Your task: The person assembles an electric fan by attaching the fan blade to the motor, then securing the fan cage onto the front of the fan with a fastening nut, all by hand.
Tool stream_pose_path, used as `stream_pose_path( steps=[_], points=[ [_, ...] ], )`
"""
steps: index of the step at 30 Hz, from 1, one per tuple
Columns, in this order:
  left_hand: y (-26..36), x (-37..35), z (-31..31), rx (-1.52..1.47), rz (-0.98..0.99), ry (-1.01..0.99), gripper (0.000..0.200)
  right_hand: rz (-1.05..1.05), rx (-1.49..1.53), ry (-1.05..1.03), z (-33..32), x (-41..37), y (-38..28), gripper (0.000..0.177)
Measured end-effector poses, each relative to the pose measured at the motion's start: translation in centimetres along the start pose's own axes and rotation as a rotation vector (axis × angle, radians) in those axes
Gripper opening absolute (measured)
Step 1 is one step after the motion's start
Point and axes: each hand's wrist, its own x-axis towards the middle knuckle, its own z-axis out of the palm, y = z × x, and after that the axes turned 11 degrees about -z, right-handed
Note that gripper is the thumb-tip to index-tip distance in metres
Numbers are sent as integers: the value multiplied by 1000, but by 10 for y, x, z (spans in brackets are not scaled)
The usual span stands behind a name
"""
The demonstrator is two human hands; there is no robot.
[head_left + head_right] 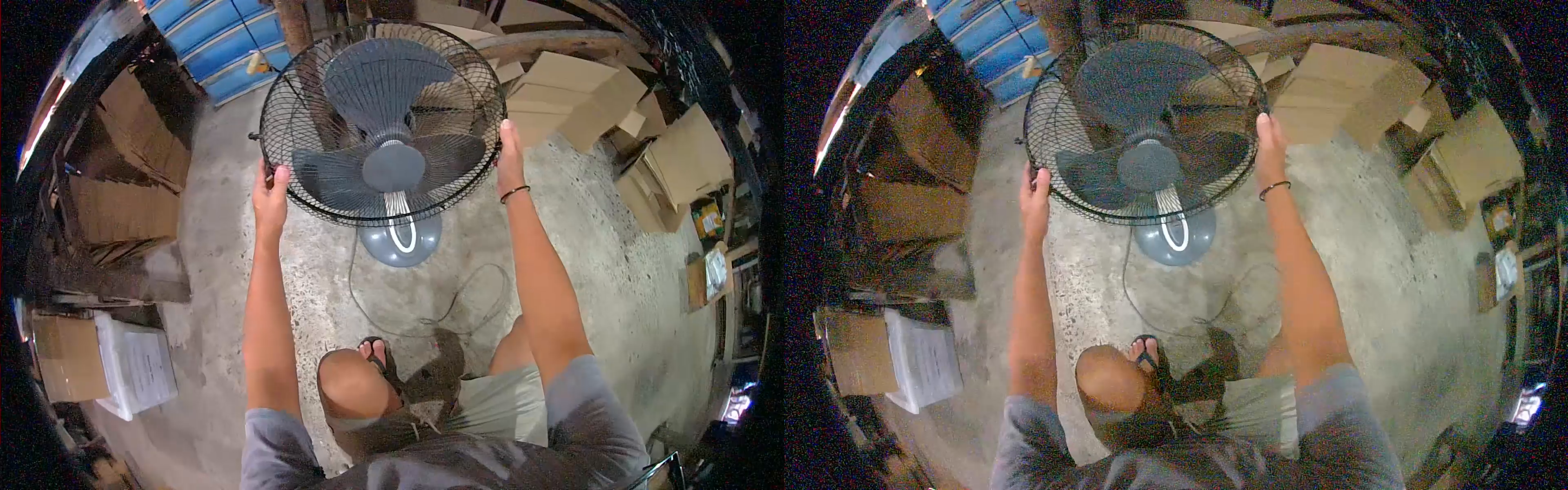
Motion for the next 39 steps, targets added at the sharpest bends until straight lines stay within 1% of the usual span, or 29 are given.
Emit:
stream_pose_path(
  steps=[1, 2, 3, 4, 5, 6, 8, 9, 11, 12, 13, 14, 16, 18, 20, 22, 24, 25, 26, 27, 28, 30, 31, 32, 33, 34, 36, 37, 39],
  points=[
    [-6, 3, -2, 41, -1, 4, 66, -36, -22, 26, -1, 5, 14, 59],
    [-8, 5, -3, 42, -2, -6, 66, -73, -45, 52, 0, 6, 13, 62],
    [-10, 5, -3, 68, -27, 23, 65, -57, -29, 34, -1, 5, 12, 56],
    [-13, 4, -3, 94, -51, 54, 64, -57, -33, 43, -2, 4, 11, 56],
    [-10, 2, -1, 64, -49, 44, 68, -68, 24, 10, -1, 3, 8, 54],
    [-7, 1, 1, 63, -49, 35, 68, -79, 80, -23, -1, 2, 6, 51],
    [-5, 0, 3, 68, 28, 45, 69, -78, 39, -50, -3, 0, 9, 49],
    [-8, 2, 1, 42, -26, 10, 70, -83, 35, -38, -4, -2, 10, 50],
    [-8, 0, 0, 31, -25, 6, 71, -85, 32, -16, -5, -3, 19, 52],
    [-6, -1, 2, 14, -25, 11, 72, -71, 49, 21, -5, -4, 24, 56],
    [-7, 3, 1, 25, 85, 43, 73, -57, 65, 56, -5, -4, 27, 61],
    [-1, 6, 1, 28, 87, 37, 73, -56, 67, 63, -4, -4, 26, 61],
    [15, 14, -2, 319, 207, 300, 76, -8, -19, 62, -3, -4, 22, 58],
    [56, 19, 8, 481, 427, 364, 82, 14, -17, 94, 2, -9, 5, 59],
    [108, 28, 29, 635, 640, 338, 83, 40, -23, 119, -3, -18, 4, 60],
    [152, 37, 56, 695, 803, 274, 82, 117, 36, 372, -14, -30, 18, 55],
    [182, 54, 82, 782, 1032, 211, 86, 200, 105, 547, -18, -57, 35, 49],
    [193, 60, 97, 780, 1030, 211, 86, 294, 140, 586, -16, -74, 55, 48],
    [201, 64, 112, 822, 1048, 126, 86, 388, 176, 624, -12, -92, 79, 47],
    [210, 63, 123, 863, 1065, 41, 86, 530, 232, 558, -5, -113, 99, 50],
    [220, 57, 133, 864, 1064, 41, 86, 672, 287, 487, 6, -129, 111, 53],
    [233, 47, 147, 1179, 723, -119, 111, 927, 388, 485, 32, -142, 111, 57],
    [229, 53, 152, 1176, 705, -166, 111, 929, 388, 483, 41, -143, 110, 57],
    [228, 53, 154, 1177, 704, -167, 111, 918, 534, 500, 49, -143, 109, 57],
    [228, 51, 156, 1205, 662, -173, 109, 901, 679, 516, 53, -143, 109, 58],
    [227, 51, 158, 1231, 619, -182, 108, 902, 676, 518, 56, -142, 108, 58],
    [223, 54, 159, 1206, 644, -192, 107, 768, 879, 437, 57, -142, 109, 60],
    [222, 56, 158, 1183, 675, -193, 106, 770, 875, 437, 58, -141, 108, 60],
    [224, 56, 161, 1215, 652, -193, 107, 726, 928, 406, 59, -140, 113, 53]
  ],
)
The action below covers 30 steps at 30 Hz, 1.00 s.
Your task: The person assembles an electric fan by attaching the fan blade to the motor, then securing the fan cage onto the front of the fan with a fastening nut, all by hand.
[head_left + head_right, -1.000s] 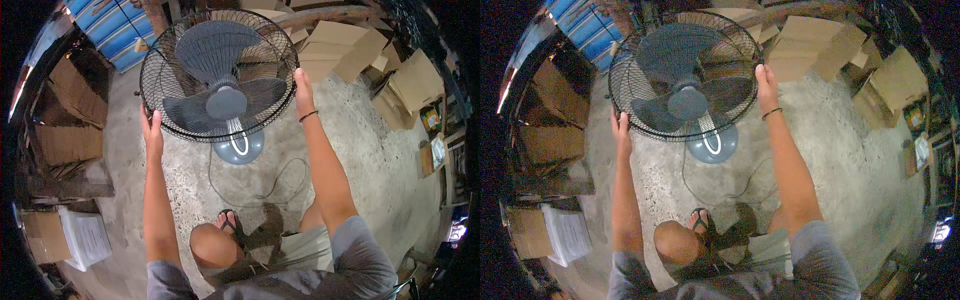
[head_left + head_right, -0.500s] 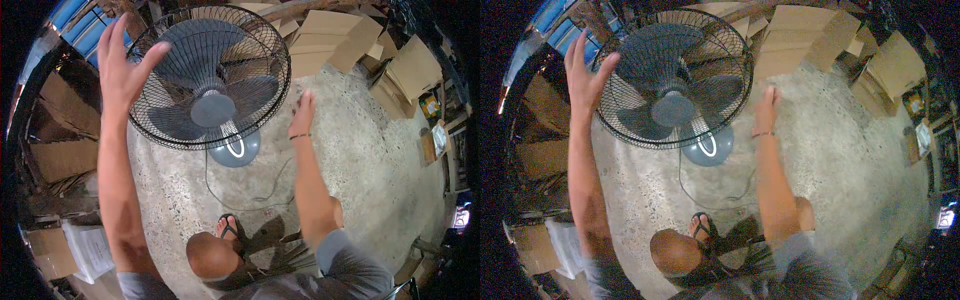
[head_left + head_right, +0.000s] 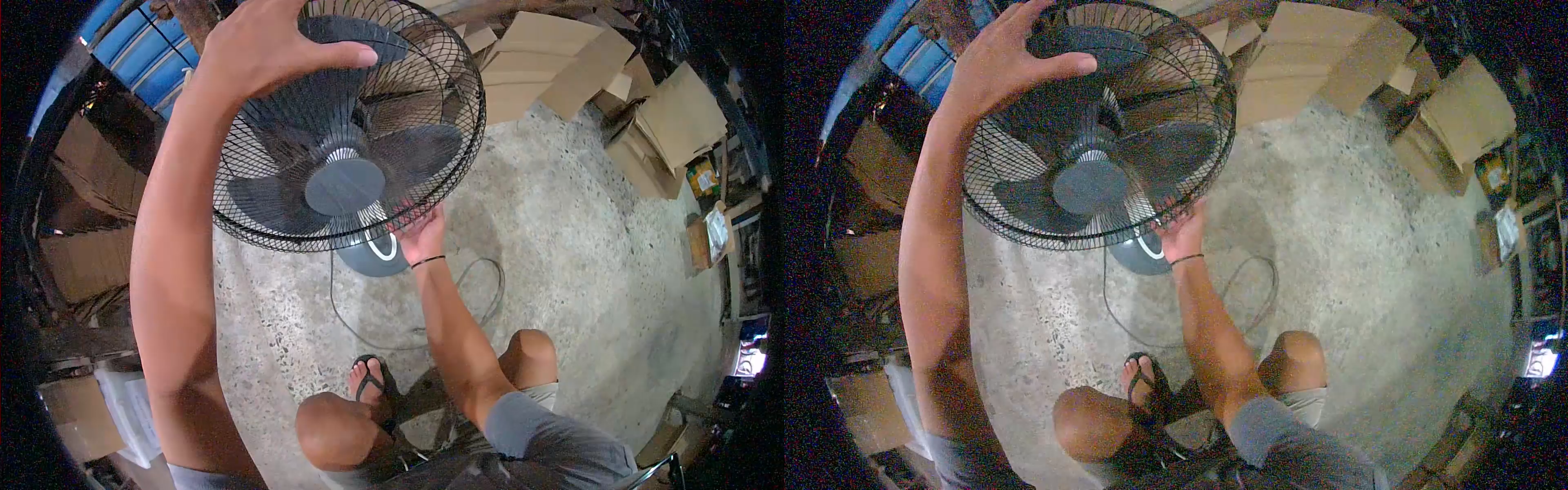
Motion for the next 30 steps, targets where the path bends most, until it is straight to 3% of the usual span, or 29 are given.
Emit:
stream_pose_path(
  steps=[4, 6, 11, 13, 17, 19, 21, 23, 24, 25, 27, 30],
  points=[
    [-1, 1, 0, 22, -17, -24, 108, 15, -17, -18, -2, 3, -1, 48],
    [-3, 0, 2, 21, -14, -14, 108, -18, -70, 87, 11, -3, -4, 53],
    [4, -5, -2, -16, -19, -42, 108, -30, 3, 76, 32, -11, -11, 60],
    [-3, -3, 17, -19, 91, 147, 93, -49, -26, 110, 27, -9, -9, 63],
    [-9, -1, 20, 34, 140, 211, 97, -91, -51, 35, 5, -2, -12, 73],
    [-8, -4, 14, -4, 106, 148, 97, -66, -358, 80, 10, -1, -27, 71],
    [-11, -4, 17, -9, 135, 200, 97, -184, -383, 67, 4, 19, -45, 74],
    [-8, -6, 13, -8, 153, 243, 97, -542, -500, -36, 23, 23, -78, 74],
    [-4, -9, 8, 1, 115, 172, 96, -620, -587, -132, 36, 24, -96, 75],
    [-1, -10, 4, 12, 76, 99, 96, -630, -585, -133, 49, 20, -106, 75],
    [-3, -11, 8, 11, 98, 157, 93, -826, -735, -406, 76, 10, -122, 75],
    [-3, -11, 8, 17, 116, 175, 91, -927, -772, -485, 78, 33, -125, 74]
  ],
)
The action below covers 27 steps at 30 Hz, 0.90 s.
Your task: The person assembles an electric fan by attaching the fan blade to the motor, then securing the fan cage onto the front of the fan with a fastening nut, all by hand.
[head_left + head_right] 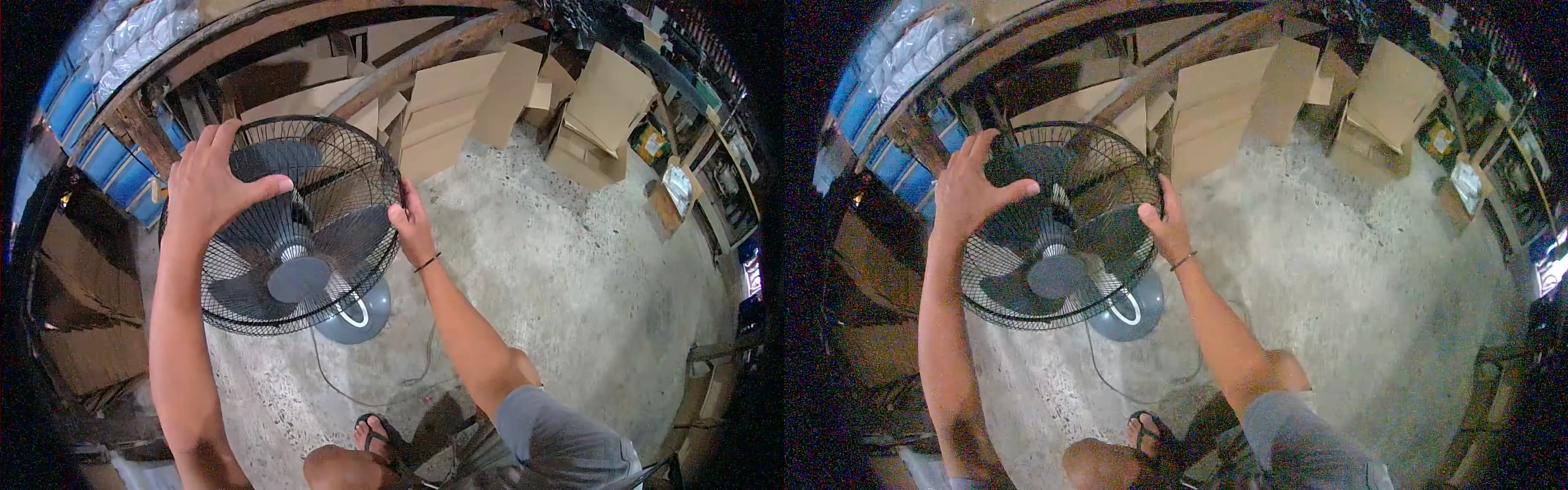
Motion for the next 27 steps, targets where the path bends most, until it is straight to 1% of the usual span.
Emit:
stream_pose_path(
  steps=[1, 3, 5, 6, 8, 12, 15, 17, 18, 20, 21, 23, 24, 25, 26, 27],
  points=[
    [1, -1, -1, 0, 0, 5, 91, -27, 4, -35, 0, 2, 5, 76],
    [2, -1, -3, 15, -19, -24, 92, -12, 42, -18, 4, 6, -4, 79],
    [2, -1, -3, 3, -22, -24, 93, -47, -24, -39, 5, 10, -9, 80],
    [1, -1, -3, -10, -26, -26, 94, -47, -23, -41, 5, 11, -9, 80],
    [2, -2, -5, -9, -33, -32, 94, -114, -79, -57, 7, 13, -11, 80],
    [2, -2, -6, 12, -38, -42, 95, -73, -80, -96, 3, 16, -18, 81],
    [0, -1, -2, 16, -35, -33, 96, -144, -163, -100, 2, 19, -16, 78],
    [2, -1, -4, 11, -36, -37, 96, -71, -140, -102, -1, 17, -12, 67],
    [3, -1, -5, 7, -42, -45, 97, -73, -139, -98, -3, 20, -9, 67],
    [3, 0, -5, 14, -32, -40, 97, 111, 75, 2, -4, 30, -5, 51],
    [2, 0, -3, 19, -26, -37, 97, 109, 77, 4, -6, 35, -6, 51],
    [-1, -1, -1, 14, -19, -24, 96, 251, 73, -38, -11, 47, -14, 41],
    [-1, -2, -1, 8, -13, -12, 96, 248, 75, -35, -10, 53, -26, 41],
    [0, -2, -3, 8, -7, -8, 96, 279, 117, -70, -9, 59, -39, 36],
    [2, -3, -5, 0, -20, -32, 96, 309, 160, -105, -11, 65, -47, 32],
    [4, -3, -8, -7, -31, -55, 96, 302, 160, -98, -13, 71, -44, 32]
  ],
)
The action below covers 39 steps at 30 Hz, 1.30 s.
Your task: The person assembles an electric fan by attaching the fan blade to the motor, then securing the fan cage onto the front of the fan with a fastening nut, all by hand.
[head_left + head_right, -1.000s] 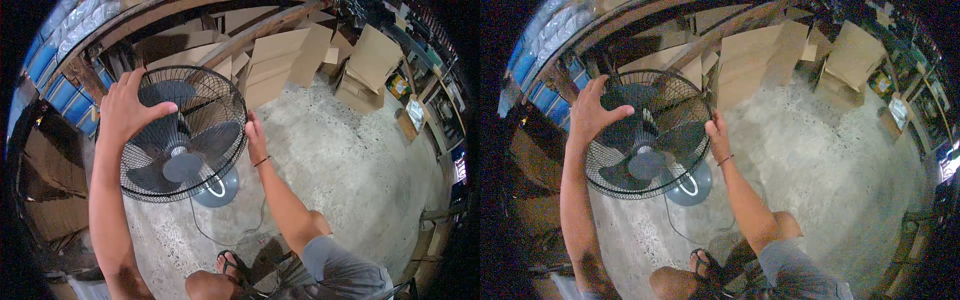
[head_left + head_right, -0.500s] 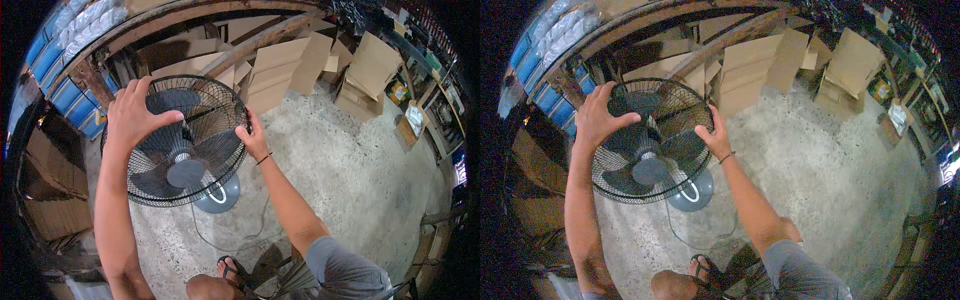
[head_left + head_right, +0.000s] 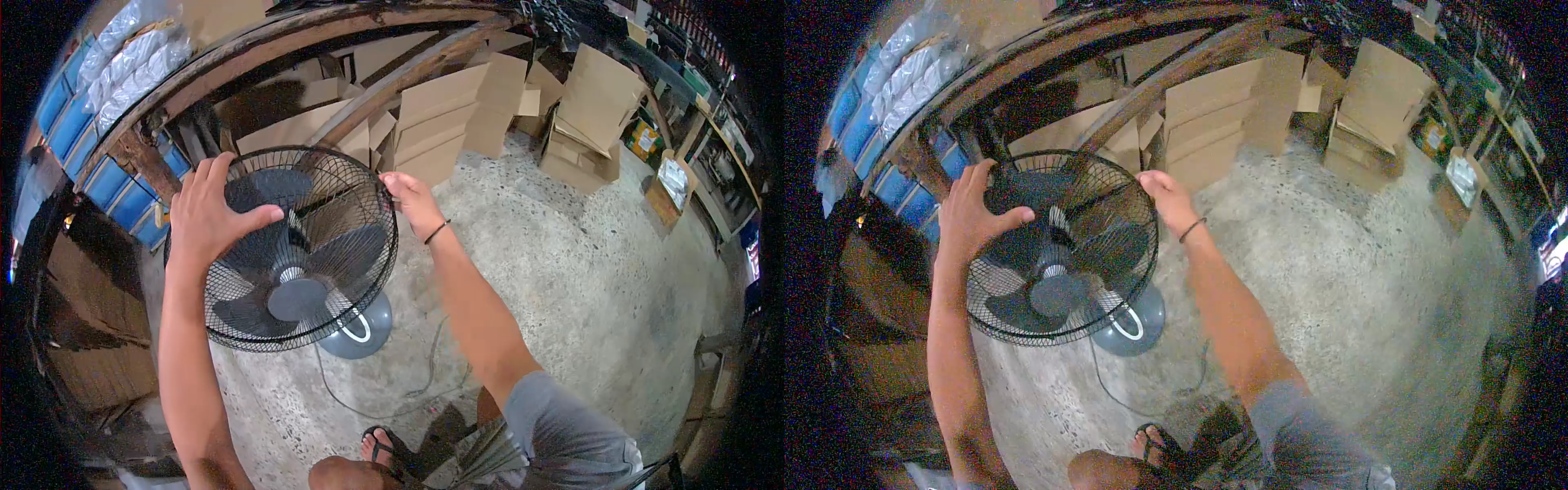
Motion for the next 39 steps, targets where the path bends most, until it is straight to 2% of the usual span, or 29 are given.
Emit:
stream_pose_path(
  steps=[2, 3, 7, 9, 13, 16, 18, 19, 20, 22, 23, 25, 27, 31, 34, 35, 36, 38, 39],
  points=[
    [-2, 1, 2, -10, 8, 8, 96, 5, -171, -127, -4, 12, -3, 24],
    [-4, 1, 4, -19, 7, 10, 96, 11, -149, -148, -6, 13, -5, 19],
    [-6, 1, 5, -7, 39, 42, 94, 92, -38, -150, -16, 14, -2, 19],
    [-5, 1, 3, -26, 12, -8, 95, 125, -4, -175, -23, 9, -1, 19],
    [-3, 0, 0, -23, -20, -53, 94, 146, -87, -157, -29, -4, 7, 22],
    [-20, 0, 0, -292, 75, 84, 88, 85, -219, -82, -29, -14, 26, 29],
    [-49, -15, -5, -463, -11, 252, 72, 55, -222, -110, -35, -25, 38, 35],
    [-65, -33, -4, -639, -157, 320, 62, 128, -266, -40, -30, -34, 28, 38],
    [-77, -56, 0, -814, -298, 410, 52, 66, -180, -20, -31, -39, 36, 39],
    [-103, -111, 19, -960, -568, 528, 37, 98, -255, 41, -33, -36, 45, 41],
    [-109, -143, 37, -1074, -776, 501, 32, 118, -246, 12, -25, -38, 43, 41],
    [-130, -215, 91, -1071, -976, 209, 30, 48, -169, 28, -19, -42, 32, 41],
    [-107, -239, 114, -1183, -1219, 255, 33, 59, -212, 39, -17, -39, 35, 41],
    [-102, -234, 120, -1343, -1244, 287, 43, 100, -269, 75, -18, -43, 29, 35],
    [-108, -237, 142, -1583, -1337, 71, 62, 105, -201, 159, -6, -60, 41, 32],
    [-108, -240, 148, -1614, -1317, 52, 68, 184, -196, 207, -9, -66, 50, 33],
    [-106, -239, 147, -1631, -1294, 35, 68, 260, -201, 266, -15, -69, 59, 33],
    [-103, -237, 153, -1570, -1351, 36, 66, 295, -127, 242, -25, -73, 81, 37],
    [-103, -240, 161, -1599, -1331, 2, 66, 244, -130, 303, -8, -80, 66, 36]
  ],
)
